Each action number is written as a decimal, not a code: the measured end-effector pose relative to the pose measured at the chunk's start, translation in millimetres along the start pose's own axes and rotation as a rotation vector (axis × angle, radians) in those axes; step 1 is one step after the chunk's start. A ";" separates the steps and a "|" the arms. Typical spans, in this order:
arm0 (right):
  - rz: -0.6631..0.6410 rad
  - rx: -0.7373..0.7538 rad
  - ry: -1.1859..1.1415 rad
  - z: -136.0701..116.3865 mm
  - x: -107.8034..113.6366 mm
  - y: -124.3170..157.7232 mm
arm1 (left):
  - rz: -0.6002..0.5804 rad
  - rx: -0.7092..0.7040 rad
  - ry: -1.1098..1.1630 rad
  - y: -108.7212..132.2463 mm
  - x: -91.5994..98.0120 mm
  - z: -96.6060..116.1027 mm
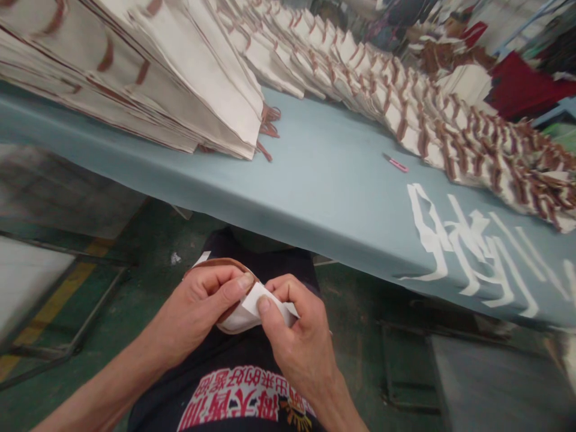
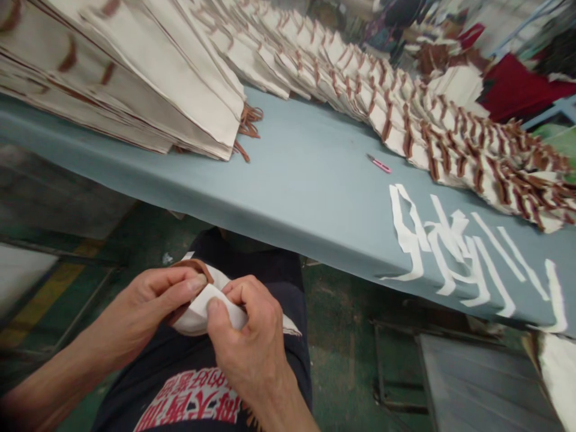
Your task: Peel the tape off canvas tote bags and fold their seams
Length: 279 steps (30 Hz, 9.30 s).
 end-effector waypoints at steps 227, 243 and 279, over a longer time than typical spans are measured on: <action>-0.350 -0.311 -0.165 42.5 -35.9 19.8 | 0.087 -0.243 -0.469 18.5 -4.8 -4.2; -0.406 -0.376 -0.255 47.1 -33.0 12.1 | -0.176 -0.062 -0.290 7.2 2.3 -3.6; -0.531 -0.461 -0.050 58.8 -52.2 44.6 | -0.237 -0.041 -0.613 15.7 26.9 -46.0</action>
Point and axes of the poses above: each hand's wrist, its own y-axis away from the middle knuckle, its own x-axis out of the back of the hand, z = x × y, the point moved 7 cm from there along -y, towards the middle knuckle, and after that the axes turned 15 degrees about z, right-handed, at the moved point
